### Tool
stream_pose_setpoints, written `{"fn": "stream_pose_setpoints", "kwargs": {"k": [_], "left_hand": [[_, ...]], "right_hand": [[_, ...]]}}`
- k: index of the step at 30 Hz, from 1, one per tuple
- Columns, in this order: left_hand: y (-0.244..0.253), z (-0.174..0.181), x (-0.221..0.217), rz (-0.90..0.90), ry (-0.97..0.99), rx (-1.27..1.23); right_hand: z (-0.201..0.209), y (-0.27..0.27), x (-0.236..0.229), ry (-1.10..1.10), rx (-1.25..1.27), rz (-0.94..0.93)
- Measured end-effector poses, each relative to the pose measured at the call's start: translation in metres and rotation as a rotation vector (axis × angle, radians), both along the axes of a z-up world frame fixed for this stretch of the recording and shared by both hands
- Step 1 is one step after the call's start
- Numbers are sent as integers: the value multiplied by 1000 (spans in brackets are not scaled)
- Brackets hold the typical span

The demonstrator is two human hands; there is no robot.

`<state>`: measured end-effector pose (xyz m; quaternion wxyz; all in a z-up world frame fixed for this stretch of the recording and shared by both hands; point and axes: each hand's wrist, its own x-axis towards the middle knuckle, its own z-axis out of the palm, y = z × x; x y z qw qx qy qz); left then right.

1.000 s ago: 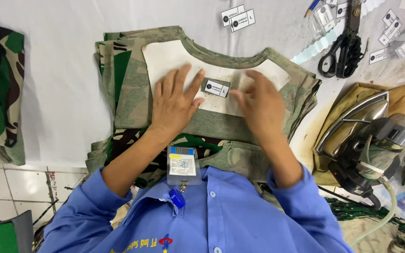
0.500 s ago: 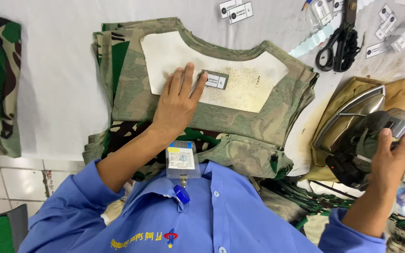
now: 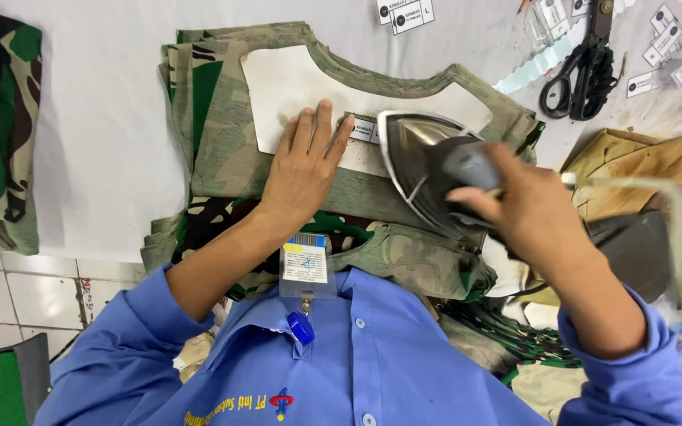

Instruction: The person places a white paper template over the collar area of a camouflage t-shirt, positions a small rectangular label on the template, and presses it with a hot iron. The person repeats this process for multiple shirts, removing the template and label after each ironing step.

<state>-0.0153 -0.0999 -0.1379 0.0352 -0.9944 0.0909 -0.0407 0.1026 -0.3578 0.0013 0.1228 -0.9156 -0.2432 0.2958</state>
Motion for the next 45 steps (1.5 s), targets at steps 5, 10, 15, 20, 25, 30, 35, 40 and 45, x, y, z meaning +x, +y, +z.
{"fn": "stream_pose_setpoints", "kwargs": {"k": [5,10,15,20,25,30,35,40,45], "left_hand": [[5,5,1,33,-23,-104],[20,12,8,83,-10,-566],[37,27,17,360,-43,-777],[70,22,37,443,-204,-671],[85,27,46,360,-294,-770],[94,48,36,296,-54,-1288],[127,51,33,466,-160,-1576],[106,92,-18,274,-428,-830],[84,67,-124,-37,324,-408]], "right_hand": [[-25,13,-5,-372,-99,404],[-21,39,-9,-171,-167,317],[-26,37,-13,-253,-114,356],[21,2,3,247,-313,-142],[-1,-146,-21,-114,-53,-571],[-81,-276,-31,-578,-58,-580],[-47,-154,-52,-881,-231,-308],[-83,-30,-118,47,318,-58],[-52,-13,-119,-289,595,-299]]}}
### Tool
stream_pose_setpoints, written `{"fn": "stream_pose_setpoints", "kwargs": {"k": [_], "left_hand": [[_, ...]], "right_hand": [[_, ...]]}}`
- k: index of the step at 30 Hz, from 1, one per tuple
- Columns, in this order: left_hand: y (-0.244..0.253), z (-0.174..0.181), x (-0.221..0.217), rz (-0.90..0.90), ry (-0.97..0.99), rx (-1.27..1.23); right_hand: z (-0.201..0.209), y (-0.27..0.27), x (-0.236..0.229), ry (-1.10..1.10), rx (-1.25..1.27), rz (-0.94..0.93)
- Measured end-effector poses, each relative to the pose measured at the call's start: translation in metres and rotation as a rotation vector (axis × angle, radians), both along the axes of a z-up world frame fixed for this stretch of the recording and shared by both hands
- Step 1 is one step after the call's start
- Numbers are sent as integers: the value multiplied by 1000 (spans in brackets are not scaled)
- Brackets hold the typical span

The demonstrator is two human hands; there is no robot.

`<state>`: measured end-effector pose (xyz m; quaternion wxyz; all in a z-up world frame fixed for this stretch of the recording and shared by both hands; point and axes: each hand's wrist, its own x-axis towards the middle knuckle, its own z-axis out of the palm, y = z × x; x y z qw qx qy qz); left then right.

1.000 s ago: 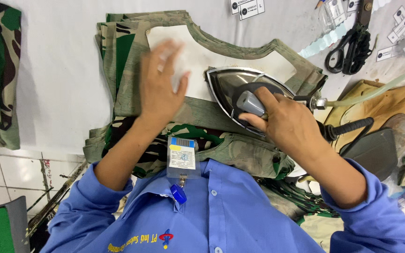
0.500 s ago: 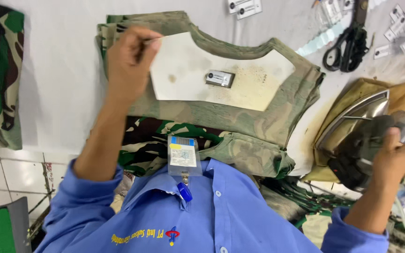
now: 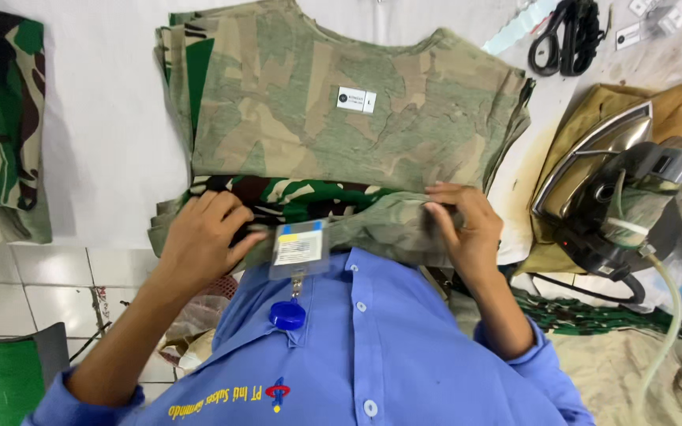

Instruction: The person places a white paper template over the collar area of a camouflage t-shirt, positions a small rectangular label on the template, and presses it with a hot iron. The person repeats this process for multiple shirts, removing the template and label after each ironing step.

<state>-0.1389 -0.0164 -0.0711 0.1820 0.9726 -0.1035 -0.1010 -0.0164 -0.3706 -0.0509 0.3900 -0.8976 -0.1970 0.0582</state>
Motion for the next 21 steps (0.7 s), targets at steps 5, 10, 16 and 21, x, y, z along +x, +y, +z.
{"fn": "stream_pose_setpoints", "kwargs": {"k": [5,10,16,21], "left_hand": [[6,-18,-22,21,26,41],[12,10,0,124,-46,-5],[-3,-6,-16,-9,130,129],[17,37,7,29,461,-56]], "right_hand": [[30,-29,-33,94,-233,38],[40,-29,-59,616,-332,333],[-20,-29,-72,181,-454,167],[-11,-41,-60,373,-272,165]]}}
